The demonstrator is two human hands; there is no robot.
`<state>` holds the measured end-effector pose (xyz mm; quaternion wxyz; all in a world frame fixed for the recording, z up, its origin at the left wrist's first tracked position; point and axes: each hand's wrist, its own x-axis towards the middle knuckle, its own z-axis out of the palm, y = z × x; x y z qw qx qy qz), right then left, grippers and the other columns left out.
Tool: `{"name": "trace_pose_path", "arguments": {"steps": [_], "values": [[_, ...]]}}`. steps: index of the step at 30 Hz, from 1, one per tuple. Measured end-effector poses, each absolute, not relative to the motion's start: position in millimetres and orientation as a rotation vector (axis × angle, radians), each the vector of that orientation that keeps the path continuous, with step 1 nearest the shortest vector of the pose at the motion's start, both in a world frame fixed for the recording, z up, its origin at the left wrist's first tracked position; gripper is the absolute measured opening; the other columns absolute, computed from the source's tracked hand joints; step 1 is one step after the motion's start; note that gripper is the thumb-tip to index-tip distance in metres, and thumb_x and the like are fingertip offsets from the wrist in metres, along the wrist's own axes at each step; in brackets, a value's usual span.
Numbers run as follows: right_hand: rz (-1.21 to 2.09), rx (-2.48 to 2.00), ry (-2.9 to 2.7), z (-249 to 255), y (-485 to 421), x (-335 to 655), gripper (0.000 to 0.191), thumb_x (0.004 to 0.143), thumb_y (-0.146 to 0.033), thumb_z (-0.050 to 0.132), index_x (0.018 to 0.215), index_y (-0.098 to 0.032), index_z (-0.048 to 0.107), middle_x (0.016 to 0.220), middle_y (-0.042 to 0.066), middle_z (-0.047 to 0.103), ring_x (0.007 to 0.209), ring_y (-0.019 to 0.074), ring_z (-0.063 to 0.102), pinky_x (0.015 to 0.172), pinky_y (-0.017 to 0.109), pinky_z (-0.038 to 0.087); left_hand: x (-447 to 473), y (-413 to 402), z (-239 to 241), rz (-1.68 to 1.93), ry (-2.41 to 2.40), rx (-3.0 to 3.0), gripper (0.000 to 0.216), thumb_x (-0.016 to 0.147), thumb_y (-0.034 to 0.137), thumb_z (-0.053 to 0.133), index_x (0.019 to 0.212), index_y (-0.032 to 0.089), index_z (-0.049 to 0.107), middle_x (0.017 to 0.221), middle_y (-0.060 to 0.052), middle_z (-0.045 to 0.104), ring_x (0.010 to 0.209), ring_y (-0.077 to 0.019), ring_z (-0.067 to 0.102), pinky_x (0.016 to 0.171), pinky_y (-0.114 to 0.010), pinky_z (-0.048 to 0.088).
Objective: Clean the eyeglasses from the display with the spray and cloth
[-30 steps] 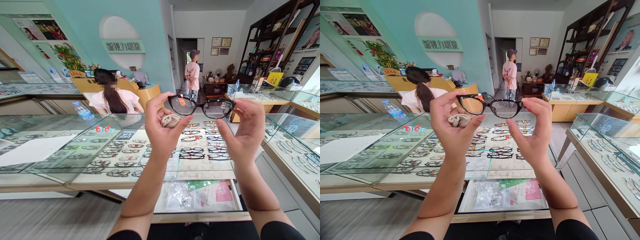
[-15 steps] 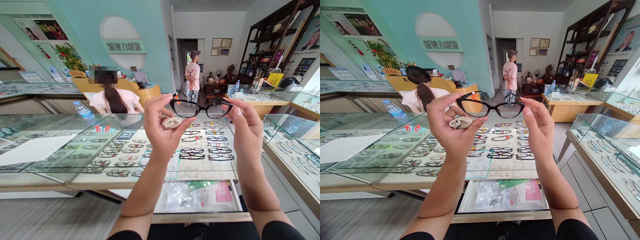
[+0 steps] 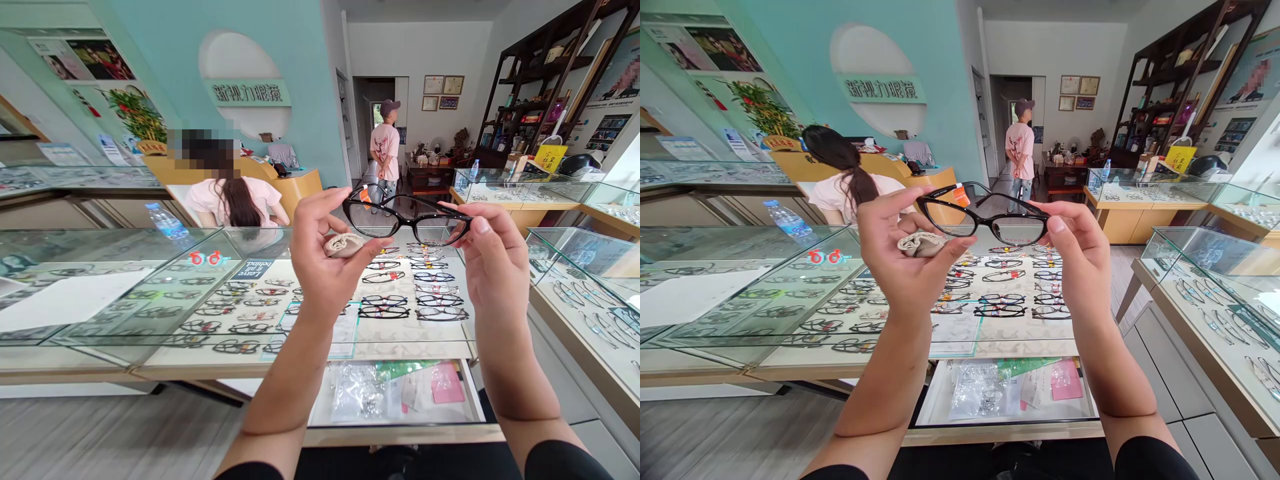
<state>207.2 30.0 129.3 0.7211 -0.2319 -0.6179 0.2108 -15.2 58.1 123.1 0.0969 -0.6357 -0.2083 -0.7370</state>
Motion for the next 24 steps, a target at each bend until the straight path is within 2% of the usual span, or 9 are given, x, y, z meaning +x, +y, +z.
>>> {"name": "trace_pose_path", "arguments": {"steps": [6, 11, 13, 18, 24], "values": [[0.503, -0.522, -1.319, 127, 30, 203, 0.021, 0.106, -0.045, 0.066, 0.118, -0.033, 0.077, 0.112, 0.002, 0.074, 0.071, 0.0136, 0.063, 0.067, 0.029, 0.062, -16, 58, 122, -2.194, -0.588, -1.961, 0.07, 0.077, 0.051, 0.1, 0.137, 0.033, 0.068, 0.134, -0.006, 0.071, 0.07, -0.0102, 0.055, 0.058, -0.031, 0.049], [0.512, -0.525, -1.262, 128, 30, 198, 0.02, 0.103, -0.047, 0.069, 0.115, -0.032, 0.076, 0.119, 0.003, 0.073, 0.07, 0.0129, 0.06, 0.064, 0.029, 0.06, -14, 55, 123, -2.221, -0.623, -1.99, 0.067, 0.078, 0.046, 0.1, 0.137, 0.035, 0.068, 0.134, -0.008, 0.069, 0.107, -0.0245, 0.07, 0.072, -0.038, 0.059], [0.502, -0.532, -1.256, 129, 29, 197, 0.021, 0.102, -0.048, 0.07, 0.112, -0.03, 0.076, 0.116, 0.004, 0.072, 0.074, 0.0138, 0.061, 0.067, 0.03, 0.06, -13, 54, 123, -2.239, -0.647, -2.013, 0.069, 0.079, 0.046, 0.1, 0.138, 0.035, 0.067, 0.135, -0.008, 0.068, 0.115, -0.026, 0.071, 0.082, -0.039, 0.064], [0.481, -0.533, -1.255, 131, 25, 195, 0.019, 0.102, -0.046, 0.072, 0.103, -0.028, 0.077, 0.095, 0.001, 0.068, 0.077, 0.0147, 0.061, 0.07, 0.03, 0.057, -15, 54, 121, -2.243, -0.779, -2.099, 0.071, 0.08, 0.046, 0.099, 0.14, 0.035, 0.063, 0.134, -0.007, 0.073, 0.117, -0.0242, 0.074, 0.093, -0.038, 0.066], [0.365, -0.535, -1.305, 130, 26, 199, 0.016, 0.105, -0.041, 0.07, 0.108, -0.029, 0.08, 0.101, 0.004, 0.074, 0.087, 0.0189, 0.066, 0.077, 0.034, 0.058, -15, 52, 123, -2.275, -0.775, -2.117, 0.069, 0.077, 0.046, 0.1, 0.134, 0.033, 0.062, 0.131, -0.009, 0.076, 0.109, -0.0243, 0.077, 0.087, -0.037, 0.067]]}}
